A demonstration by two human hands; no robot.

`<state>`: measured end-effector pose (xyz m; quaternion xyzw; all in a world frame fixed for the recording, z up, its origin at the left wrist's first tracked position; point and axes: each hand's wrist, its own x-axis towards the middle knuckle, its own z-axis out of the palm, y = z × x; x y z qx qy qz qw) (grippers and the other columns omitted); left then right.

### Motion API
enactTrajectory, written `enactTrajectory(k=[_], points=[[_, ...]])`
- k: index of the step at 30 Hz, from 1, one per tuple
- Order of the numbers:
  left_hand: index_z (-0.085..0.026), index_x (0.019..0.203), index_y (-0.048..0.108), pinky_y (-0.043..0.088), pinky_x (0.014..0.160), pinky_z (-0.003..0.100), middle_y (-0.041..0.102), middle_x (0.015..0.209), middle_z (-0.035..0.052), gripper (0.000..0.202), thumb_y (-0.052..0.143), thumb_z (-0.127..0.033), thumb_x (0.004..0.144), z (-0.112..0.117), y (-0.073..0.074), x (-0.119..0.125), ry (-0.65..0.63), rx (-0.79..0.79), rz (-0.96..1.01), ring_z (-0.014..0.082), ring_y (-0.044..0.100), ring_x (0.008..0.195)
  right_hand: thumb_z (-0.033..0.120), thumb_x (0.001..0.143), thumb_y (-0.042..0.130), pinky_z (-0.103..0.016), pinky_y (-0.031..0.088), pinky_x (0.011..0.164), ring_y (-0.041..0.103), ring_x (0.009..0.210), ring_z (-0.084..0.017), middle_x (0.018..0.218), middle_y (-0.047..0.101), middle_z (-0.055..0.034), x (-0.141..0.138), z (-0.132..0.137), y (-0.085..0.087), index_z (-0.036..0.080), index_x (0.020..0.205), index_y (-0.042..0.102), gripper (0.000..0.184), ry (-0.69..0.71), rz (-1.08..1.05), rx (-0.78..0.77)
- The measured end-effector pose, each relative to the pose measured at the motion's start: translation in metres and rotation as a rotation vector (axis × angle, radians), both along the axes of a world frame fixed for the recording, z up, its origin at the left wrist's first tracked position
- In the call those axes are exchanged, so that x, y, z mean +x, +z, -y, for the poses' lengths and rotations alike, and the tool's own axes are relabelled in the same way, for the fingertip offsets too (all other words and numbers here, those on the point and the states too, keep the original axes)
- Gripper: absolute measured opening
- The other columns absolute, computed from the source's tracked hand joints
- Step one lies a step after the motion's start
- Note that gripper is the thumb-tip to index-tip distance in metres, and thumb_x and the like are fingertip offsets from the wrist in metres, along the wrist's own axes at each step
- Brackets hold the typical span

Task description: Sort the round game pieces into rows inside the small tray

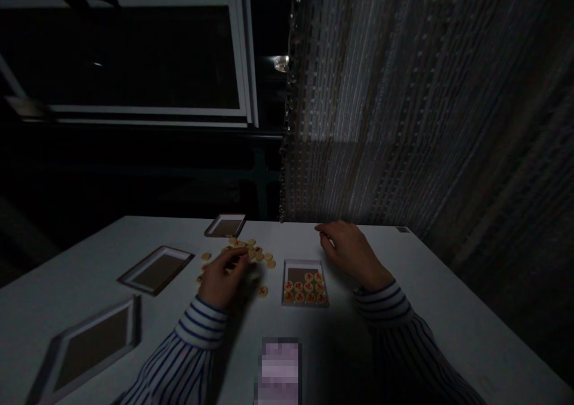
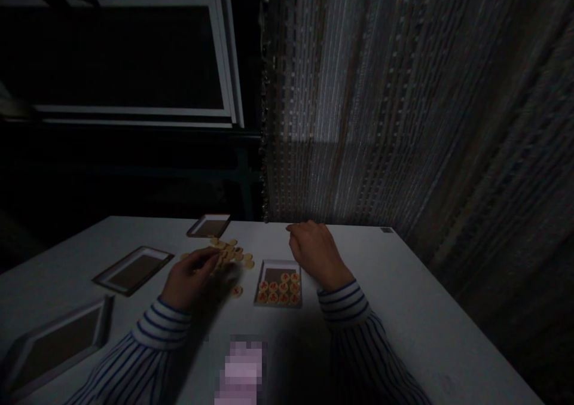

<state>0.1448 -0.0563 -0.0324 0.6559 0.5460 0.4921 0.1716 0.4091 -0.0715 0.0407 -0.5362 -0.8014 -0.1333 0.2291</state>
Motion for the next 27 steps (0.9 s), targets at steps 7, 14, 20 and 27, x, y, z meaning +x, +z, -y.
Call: enactTrajectory(k=[7, 14, 20, 27], points=[[-0.013, 0.089, 0.062, 0.048, 0.076, 0.034, 0.066, 0.086, 0.0083, 0.041, 0.053, -0.047, 0.067, -0.017, 0.010, -0.085, 0.188, -0.046, 0.105, 0.0213, 0.061, 0.082, 0.023, 0.084, 0.042, -0.031, 0.043, 0.077, 0.055, 0.084, -0.017, 0.089, 0.063, -0.0063, -0.020, 0.003, -0.003, 0.016, 0.101, 0.059, 0.024, 0.146, -0.217, 0.100], [-0.012, 0.094, 0.061, 0.048, 0.076, 0.033, 0.067, 0.088, 0.0091, 0.041, 0.046, -0.044, 0.073, -0.037, -0.005, -0.130, 0.262, -0.049, 0.096, 0.0211, 0.061, 0.084, 0.027, 0.084, 0.042, -0.032, 0.043, 0.079, 0.056, 0.085, -0.017, 0.091, 0.063, -0.0054, -0.064, -0.017, -0.001, 0.019, 0.101, 0.059, 0.026, 0.191, -0.201, -0.036], [-0.013, 0.103, 0.059, 0.047, 0.075, 0.031, 0.065, 0.098, 0.0107, 0.035, 0.044, -0.034, 0.078, -0.040, -0.036, -0.126, 0.225, -0.124, -0.077, 0.0200, 0.062, 0.084, 0.025, 0.083, 0.042, -0.029, 0.041, 0.080, 0.056, 0.086, -0.016, 0.093, 0.064, -0.0057, -0.129, -0.049, 0.001, 0.018, 0.103, 0.060, 0.028, 0.299, -0.127, -0.163], [-0.014, 0.108, 0.056, 0.042, 0.085, 0.029, 0.063, 0.107, 0.0104, 0.033, 0.048, -0.022, 0.077, -0.038, -0.042, -0.118, 0.146, -0.198, -0.277, 0.0193, 0.057, 0.099, 0.023, 0.084, 0.038, -0.025, 0.037, 0.084, 0.054, 0.096, -0.016, 0.103, 0.062, -0.0061, -0.200, -0.086, -0.032, 0.018, 0.107, 0.059, 0.031, 0.364, -0.077, -0.343]])
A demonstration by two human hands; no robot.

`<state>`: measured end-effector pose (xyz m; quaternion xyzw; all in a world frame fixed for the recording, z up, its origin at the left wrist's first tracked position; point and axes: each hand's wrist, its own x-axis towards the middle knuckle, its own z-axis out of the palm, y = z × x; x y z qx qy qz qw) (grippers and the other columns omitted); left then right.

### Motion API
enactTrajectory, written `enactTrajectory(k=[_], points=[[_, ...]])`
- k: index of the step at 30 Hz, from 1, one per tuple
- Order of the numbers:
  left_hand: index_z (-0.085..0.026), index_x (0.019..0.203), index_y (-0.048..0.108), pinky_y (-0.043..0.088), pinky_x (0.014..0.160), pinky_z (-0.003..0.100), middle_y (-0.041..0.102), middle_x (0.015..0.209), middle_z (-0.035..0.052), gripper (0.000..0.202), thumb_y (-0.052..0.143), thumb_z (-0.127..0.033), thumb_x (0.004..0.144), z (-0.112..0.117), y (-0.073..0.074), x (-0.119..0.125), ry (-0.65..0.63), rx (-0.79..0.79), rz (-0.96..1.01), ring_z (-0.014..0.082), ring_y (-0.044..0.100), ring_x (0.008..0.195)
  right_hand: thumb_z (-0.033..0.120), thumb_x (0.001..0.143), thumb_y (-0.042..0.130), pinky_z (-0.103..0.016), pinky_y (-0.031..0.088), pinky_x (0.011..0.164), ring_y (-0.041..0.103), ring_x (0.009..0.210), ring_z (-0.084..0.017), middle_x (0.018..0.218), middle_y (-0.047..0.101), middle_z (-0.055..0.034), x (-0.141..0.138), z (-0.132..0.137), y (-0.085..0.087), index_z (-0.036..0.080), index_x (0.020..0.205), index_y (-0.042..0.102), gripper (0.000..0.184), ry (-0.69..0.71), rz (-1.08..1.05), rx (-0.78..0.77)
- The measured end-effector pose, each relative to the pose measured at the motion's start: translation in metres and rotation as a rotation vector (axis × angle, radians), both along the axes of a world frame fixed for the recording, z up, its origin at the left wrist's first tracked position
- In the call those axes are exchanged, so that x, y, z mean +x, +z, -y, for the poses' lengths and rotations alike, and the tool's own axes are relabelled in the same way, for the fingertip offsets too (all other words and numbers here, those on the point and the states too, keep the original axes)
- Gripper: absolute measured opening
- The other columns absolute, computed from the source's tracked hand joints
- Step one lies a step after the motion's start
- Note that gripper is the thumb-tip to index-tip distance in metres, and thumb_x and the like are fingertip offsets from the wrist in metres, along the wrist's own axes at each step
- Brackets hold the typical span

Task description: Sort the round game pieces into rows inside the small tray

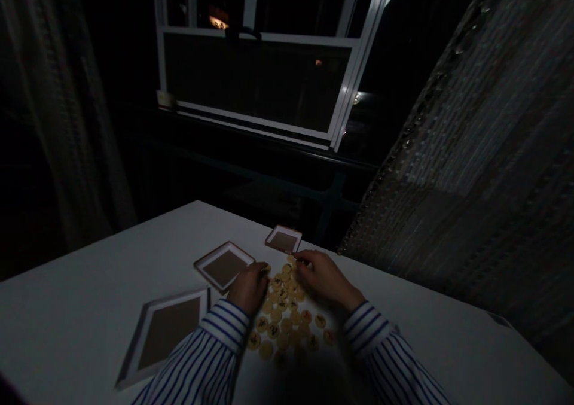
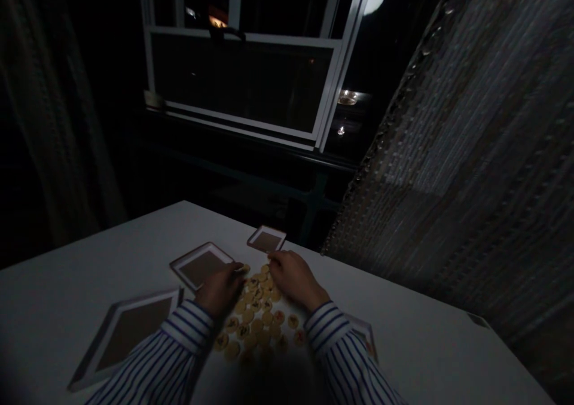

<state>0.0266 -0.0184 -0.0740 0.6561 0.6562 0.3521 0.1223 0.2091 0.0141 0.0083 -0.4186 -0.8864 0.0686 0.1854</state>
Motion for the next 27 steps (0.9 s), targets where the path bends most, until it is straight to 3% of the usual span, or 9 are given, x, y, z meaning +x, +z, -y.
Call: enactTrajectory(k=[5, 11, 27], points=[[-0.013, 0.107, 0.057, 0.040, 0.088, 0.028, 0.062, 0.107, 0.0106, 0.032, 0.047, -0.019, 0.077, -0.007, -0.009, 0.000, -0.033, -0.008, -0.037, 0.0194, 0.055, 0.101, 0.021, 0.086, 0.036, -0.026, 0.034, 0.084, 0.052, 0.096, -0.015, 0.103, 0.061, -0.0057, -0.023, -0.006, -0.027, 0.020, 0.107, 0.057, 0.030, -0.031, 0.028, -0.016], [-0.015, 0.107, 0.057, 0.042, 0.082, 0.029, 0.065, 0.099, 0.0102, 0.032, 0.046, -0.018, 0.077, -0.013, -0.019, 0.001, -0.042, -0.042, -0.070, 0.0200, 0.059, 0.093, 0.022, 0.085, 0.040, -0.029, 0.031, 0.081, 0.049, 0.094, -0.017, 0.098, 0.060, -0.0056, -0.027, -0.002, -0.047, 0.022, 0.105, 0.057, 0.026, -0.006, 0.136, 0.034], [-0.017, 0.097, 0.061, 0.041, 0.078, 0.027, 0.066, 0.090, 0.0075, 0.025, 0.046, -0.020, 0.077, -0.016, -0.019, 0.003, -0.028, -0.055, -0.010, 0.0177, 0.060, 0.086, 0.022, 0.086, 0.039, -0.029, 0.027, 0.079, 0.049, 0.095, -0.016, 0.091, 0.063, -0.0032, -0.034, 0.003, -0.046, 0.021, 0.095, 0.060, 0.023, 0.032, 0.228, 0.065]])
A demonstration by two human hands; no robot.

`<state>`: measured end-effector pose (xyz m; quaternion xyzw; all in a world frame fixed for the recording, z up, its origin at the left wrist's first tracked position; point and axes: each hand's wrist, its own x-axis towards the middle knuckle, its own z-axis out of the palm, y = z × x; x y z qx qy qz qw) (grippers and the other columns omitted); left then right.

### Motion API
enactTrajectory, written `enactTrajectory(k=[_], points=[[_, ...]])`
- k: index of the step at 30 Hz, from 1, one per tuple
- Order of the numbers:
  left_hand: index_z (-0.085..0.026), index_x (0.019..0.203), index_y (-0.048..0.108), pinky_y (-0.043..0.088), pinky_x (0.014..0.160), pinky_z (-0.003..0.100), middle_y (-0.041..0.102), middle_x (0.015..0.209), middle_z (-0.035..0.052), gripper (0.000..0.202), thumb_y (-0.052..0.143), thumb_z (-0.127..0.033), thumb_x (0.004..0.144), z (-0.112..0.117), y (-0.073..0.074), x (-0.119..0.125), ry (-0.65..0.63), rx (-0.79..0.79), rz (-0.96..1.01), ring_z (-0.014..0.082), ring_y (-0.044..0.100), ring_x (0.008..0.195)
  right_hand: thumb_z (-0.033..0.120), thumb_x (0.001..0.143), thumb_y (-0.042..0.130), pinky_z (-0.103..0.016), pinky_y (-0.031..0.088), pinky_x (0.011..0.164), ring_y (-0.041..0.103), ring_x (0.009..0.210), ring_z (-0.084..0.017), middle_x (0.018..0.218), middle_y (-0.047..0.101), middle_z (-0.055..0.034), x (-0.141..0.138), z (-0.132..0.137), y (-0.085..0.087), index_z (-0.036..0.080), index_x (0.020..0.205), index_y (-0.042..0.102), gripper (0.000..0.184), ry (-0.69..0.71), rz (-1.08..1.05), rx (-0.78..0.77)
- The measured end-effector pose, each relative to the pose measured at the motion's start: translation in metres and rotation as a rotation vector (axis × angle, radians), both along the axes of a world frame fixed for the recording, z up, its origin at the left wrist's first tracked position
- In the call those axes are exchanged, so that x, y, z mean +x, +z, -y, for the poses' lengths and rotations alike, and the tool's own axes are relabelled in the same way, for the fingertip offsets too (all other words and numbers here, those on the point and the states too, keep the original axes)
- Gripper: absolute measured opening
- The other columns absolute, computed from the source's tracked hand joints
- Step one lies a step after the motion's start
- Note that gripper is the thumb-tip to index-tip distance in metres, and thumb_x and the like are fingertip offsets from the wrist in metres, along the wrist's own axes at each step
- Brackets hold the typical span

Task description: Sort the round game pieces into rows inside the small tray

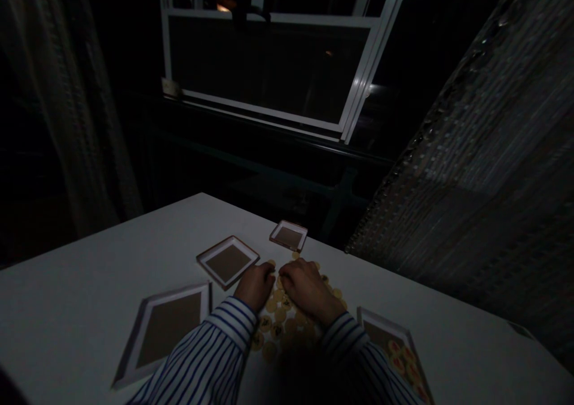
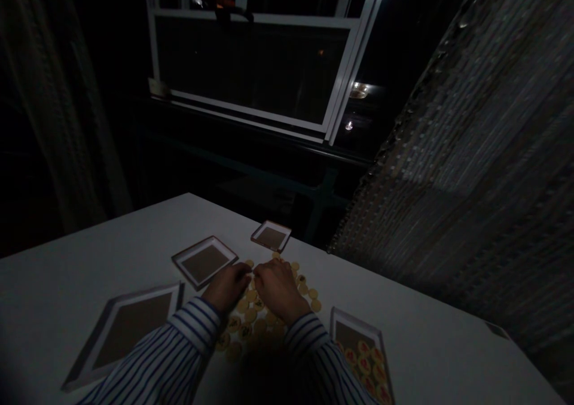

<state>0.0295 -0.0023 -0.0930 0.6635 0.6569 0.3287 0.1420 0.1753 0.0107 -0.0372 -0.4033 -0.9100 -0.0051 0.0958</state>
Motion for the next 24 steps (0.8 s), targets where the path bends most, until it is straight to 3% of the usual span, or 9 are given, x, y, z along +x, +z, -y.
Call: enactTrajectory(k=[16, 24], points=[[-0.016, 0.093, 0.063, 0.041, 0.077, 0.027, 0.066, 0.091, 0.0086, 0.025, 0.046, -0.022, 0.077, 0.0015, 0.0024, -0.0028, 0.044, -0.016, -0.021, 0.0183, 0.060, 0.088, 0.024, 0.087, 0.038, -0.030, 0.027, 0.079, 0.049, 0.094, -0.017, 0.092, 0.063, -0.0046, -0.0016, 0.0013, 0.0031, 0.021, 0.095, 0.062, 0.025, -0.024, 0.058, -0.024], [-0.020, 0.102, 0.060, 0.040, 0.079, 0.029, 0.065, 0.095, 0.0081, 0.028, 0.047, -0.022, 0.077, 0.0052, 0.0083, -0.0004, 0.072, 0.022, -0.121, 0.0200, 0.058, 0.091, 0.027, 0.088, 0.037, -0.030, 0.028, 0.081, 0.049, 0.095, -0.017, 0.091, 0.063, -0.0048, -0.0006, 0.0013, 0.0041, 0.021, 0.095, 0.062, 0.027, -0.039, 0.034, -0.015]])
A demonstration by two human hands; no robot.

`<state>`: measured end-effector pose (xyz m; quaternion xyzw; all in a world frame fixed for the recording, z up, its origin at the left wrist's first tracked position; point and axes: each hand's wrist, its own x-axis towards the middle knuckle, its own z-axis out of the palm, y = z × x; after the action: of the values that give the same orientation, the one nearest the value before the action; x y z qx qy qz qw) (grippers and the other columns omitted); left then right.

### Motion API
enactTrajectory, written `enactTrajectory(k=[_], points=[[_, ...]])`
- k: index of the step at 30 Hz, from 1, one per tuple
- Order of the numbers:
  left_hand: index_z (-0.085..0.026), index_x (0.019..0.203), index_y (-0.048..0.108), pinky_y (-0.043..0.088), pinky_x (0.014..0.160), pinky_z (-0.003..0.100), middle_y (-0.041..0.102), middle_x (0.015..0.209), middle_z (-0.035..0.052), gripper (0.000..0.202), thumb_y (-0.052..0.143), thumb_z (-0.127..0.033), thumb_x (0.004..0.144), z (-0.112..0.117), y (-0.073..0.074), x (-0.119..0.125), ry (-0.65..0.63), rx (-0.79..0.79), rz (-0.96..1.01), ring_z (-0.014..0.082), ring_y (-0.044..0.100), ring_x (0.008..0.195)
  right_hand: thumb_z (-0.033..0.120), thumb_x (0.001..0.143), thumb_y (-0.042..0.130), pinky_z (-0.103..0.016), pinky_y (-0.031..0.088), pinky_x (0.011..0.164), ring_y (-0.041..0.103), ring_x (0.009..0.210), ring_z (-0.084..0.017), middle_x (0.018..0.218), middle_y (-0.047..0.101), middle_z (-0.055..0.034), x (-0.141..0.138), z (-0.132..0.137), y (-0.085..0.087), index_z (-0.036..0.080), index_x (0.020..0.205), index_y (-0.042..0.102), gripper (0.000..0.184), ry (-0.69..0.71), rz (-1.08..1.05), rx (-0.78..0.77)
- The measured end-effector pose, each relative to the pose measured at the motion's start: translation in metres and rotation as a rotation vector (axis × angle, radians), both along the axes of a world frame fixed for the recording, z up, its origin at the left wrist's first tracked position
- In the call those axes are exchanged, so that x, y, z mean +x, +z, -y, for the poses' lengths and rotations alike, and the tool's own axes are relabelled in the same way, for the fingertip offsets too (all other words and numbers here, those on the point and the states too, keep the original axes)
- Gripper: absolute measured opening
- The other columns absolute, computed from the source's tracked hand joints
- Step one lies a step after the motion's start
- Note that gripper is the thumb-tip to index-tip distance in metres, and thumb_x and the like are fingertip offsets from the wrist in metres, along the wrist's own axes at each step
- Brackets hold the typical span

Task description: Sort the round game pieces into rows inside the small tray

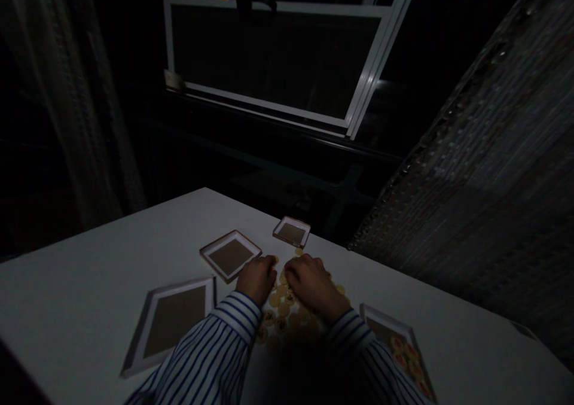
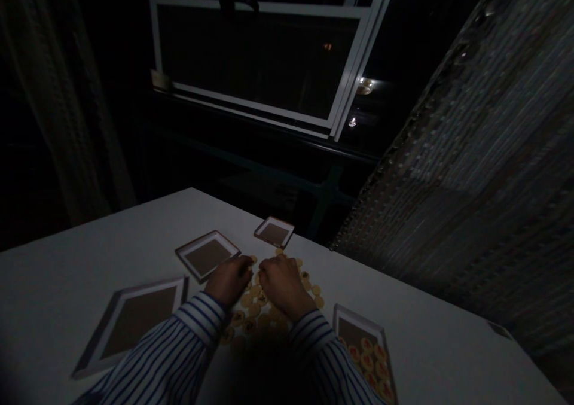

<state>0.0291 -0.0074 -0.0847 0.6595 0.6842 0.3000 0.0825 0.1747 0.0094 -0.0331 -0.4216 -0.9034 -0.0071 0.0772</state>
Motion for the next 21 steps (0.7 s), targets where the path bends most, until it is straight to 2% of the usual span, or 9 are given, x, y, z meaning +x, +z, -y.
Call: enactTrajectory(k=[3, 9, 14, 17, 21], points=[[-0.019, 0.104, 0.059, 0.039, 0.081, 0.028, 0.065, 0.098, 0.0075, 0.030, 0.047, -0.021, 0.077, -0.0004, 0.0001, 0.0006, 0.001, -0.003, 0.035, 0.0192, 0.058, 0.093, 0.028, 0.088, 0.037, -0.030, 0.028, 0.081, 0.049, 0.095, -0.018, 0.092, 0.063, -0.0052, -0.0007, 0.0009, 0.0018, 0.021, 0.096, 0.061, 0.027, -0.012, -0.001, -0.006], [-0.017, 0.091, 0.064, 0.041, 0.075, 0.027, 0.067, 0.088, 0.0074, 0.024, 0.050, -0.027, 0.075, -0.0043, -0.0056, -0.0023, 0.006, -0.037, 0.071, 0.0199, 0.060, 0.085, 0.028, 0.087, 0.038, -0.030, 0.028, 0.080, 0.049, 0.094, -0.018, 0.093, 0.063, -0.0052, -0.0003, -0.0005, 0.0033, 0.020, 0.096, 0.061, 0.026, -0.004, -0.027, -0.008], [-0.017, 0.096, 0.062, 0.041, 0.076, 0.027, 0.067, 0.090, 0.0078, 0.026, 0.048, -0.026, 0.076, -0.0035, -0.0054, -0.0040, 0.031, -0.054, 0.120, 0.0193, 0.060, 0.086, 0.028, 0.088, 0.037, -0.030, 0.027, 0.081, 0.048, 0.097, -0.017, 0.095, 0.063, -0.0050, -0.0006, -0.0003, 0.0050, 0.020, 0.096, 0.060, 0.027, -0.014, -0.017, -0.034], [-0.018, 0.098, 0.061, 0.041, 0.076, 0.028, 0.067, 0.091, 0.0070, 0.027, 0.048, -0.028, 0.077, -0.0011, -0.0013, -0.0034, 0.044, -0.024, 0.132, 0.0195, 0.060, 0.086, 0.028, 0.088, 0.036, -0.031, 0.028, 0.081, 0.048, 0.096, -0.018, 0.095, 0.063, -0.0048, -0.0001, -0.0008, 0.0043, 0.020, 0.096, 0.060, 0.026, -0.007, -0.019, -0.027], [-0.019, 0.101, 0.058, 0.043, 0.077, 0.027, 0.066, 0.094, 0.0061, 0.028, 0.045, -0.030, 0.079, -0.0005, 0.0022, -0.0026, 0.062, 0.092, 0.198, 0.0183, 0.060, 0.086, 0.028, 0.087, 0.036, -0.031, 0.028, 0.081, 0.049, 0.097, -0.018, 0.098, 0.062, -0.0051, 0.0015, -0.0031, 0.0014, 0.020, 0.099, 0.059, 0.026, -0.014, -0.060, 0.007]])
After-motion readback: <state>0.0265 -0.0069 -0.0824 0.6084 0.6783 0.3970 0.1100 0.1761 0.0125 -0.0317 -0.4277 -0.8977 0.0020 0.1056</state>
